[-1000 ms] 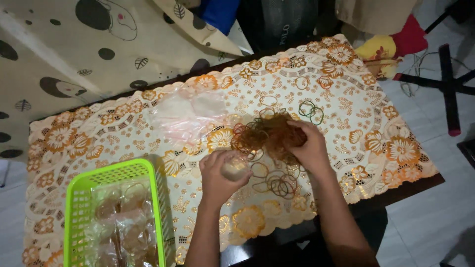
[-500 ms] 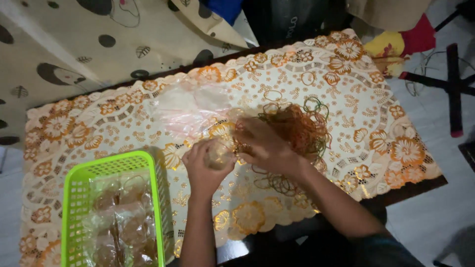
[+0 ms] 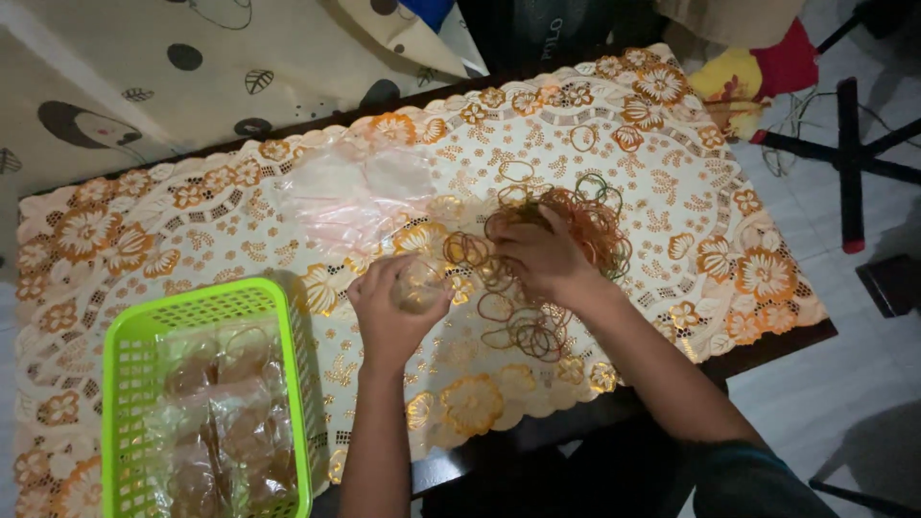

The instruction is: Package rubber bands into small plastic bags and place them in a basket

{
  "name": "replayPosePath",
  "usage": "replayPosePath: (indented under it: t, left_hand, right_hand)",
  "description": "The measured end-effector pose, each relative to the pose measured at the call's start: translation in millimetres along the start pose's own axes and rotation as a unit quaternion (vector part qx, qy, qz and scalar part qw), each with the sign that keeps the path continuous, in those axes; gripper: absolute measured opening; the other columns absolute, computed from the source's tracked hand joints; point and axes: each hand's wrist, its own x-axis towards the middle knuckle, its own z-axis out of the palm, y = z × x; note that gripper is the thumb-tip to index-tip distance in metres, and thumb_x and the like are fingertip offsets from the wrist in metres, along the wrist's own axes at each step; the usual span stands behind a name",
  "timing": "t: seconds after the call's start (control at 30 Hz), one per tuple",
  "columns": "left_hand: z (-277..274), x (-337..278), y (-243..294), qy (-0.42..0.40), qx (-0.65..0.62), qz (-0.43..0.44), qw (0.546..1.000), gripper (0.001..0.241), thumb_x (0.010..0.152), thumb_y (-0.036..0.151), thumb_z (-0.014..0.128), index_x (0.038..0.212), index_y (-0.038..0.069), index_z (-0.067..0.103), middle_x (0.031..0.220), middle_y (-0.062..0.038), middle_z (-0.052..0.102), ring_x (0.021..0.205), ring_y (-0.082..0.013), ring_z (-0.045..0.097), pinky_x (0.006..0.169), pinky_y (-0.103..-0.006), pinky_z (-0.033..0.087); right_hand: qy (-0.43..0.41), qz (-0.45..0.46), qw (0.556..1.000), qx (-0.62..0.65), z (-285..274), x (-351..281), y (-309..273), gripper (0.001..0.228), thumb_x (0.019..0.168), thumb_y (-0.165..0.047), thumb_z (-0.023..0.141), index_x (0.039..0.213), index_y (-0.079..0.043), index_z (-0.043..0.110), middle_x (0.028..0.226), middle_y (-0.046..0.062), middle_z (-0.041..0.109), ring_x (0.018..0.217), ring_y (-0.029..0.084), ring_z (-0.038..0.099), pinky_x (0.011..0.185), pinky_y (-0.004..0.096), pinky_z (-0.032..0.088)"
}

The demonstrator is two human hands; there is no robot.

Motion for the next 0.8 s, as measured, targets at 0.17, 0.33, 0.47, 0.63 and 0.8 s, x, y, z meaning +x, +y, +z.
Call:
replayPosePath:
  t: [0.17,0.33,0.47,0.63,0.8]
  left_hand:
    - [-2.5,-0.2,-2.5,-0.016,-0.031,-0.024,0.999,0.065,0.06,0.031,0.094,0.118,0.015,0.07,0.11,-0.003,0.067,0.1,-0.0246,0.068,0.101,-0.0467,0.036]
    - [-2.5,-2.3,-11.8,-0.024,-0.042,-0.042,0.998,0.066,0.06,0.027,0.095,0.119,0.012,0.069,0.111,-0.006,0.066,0.101,-0.026,0.067,0.101,-0.0487,0.035]
    - [-4.9,-1.7,-15.2,0.007,-0.065,-0.062,0.996,0.064,0.064,0.032,0.095,0.119,0.014,0.067,0.112,-0.005,0.065,0.102,-0.0253,0.065,0.102,-0.0496,0.033]
    - [4.9,-5.6,-32.0,0.031,-0.076,-0.05,0.995,0.066,0.064,0.032,0.094,0.122,0.016,0.067,0.112,-0.002,0.064,0.101,-0.0223,0.065,0.099,-0.0448,0.035]
    - [2.9,-5.4,-24.0,0.024,-0.086,-0.043,0.995,0.066,0.063,0.035,0.095,0.12,0.017,0.068,0.108,-0.001,0.065,0.099,-0.0215,0.065,0.097,-0.0438,0.036]
  right_hand:
    - [0.097,0.011,0.994,0.057,-71.2,-23.3,-12.3,0.021,0.095,-0.041,0.064,0.111,-0.032,0.074,0.145,-0.004,0.062,0.135,0.014,0.056,0.121,0.046,0.022]
    - [0.165,-0.018,0.976,0.141,-58.4,-57.5,-34.0,0.037,0.082,-0.024,0.077,0.115,-0.036,0.068,0.146,0.012,0.056,0.133,0.042,0.055,0.109,0.058,0.041]
    - [0.158,-0.123,0.947,0.251,-36.0,-57.0,-102.6,0.022,0.094,-0.032,0.067,0.113,-0.024,0.072,0.143,0.012,0.06,0.135,0.043,0.053,0.11,0.059,0.039]
    - [0.042,-0.122,0.942,0.31,-18.4,-65.9,-149.0,0.069,0.103,-0.05,0.056,0.155,-0.007,0.044,0.163,0.023,0.032,0.148,0.05,0.027,0.117,0.06,0.027]
    - [0.027,-0.076,0.989,0.124,-10.3,-46.6,-118.0,0.085,0.093,-0.072,0.054,0.153,-0.012,0.044,0.16,0.024,0.035,0.148,0.043,0.036,0.117,0.055,0.034]
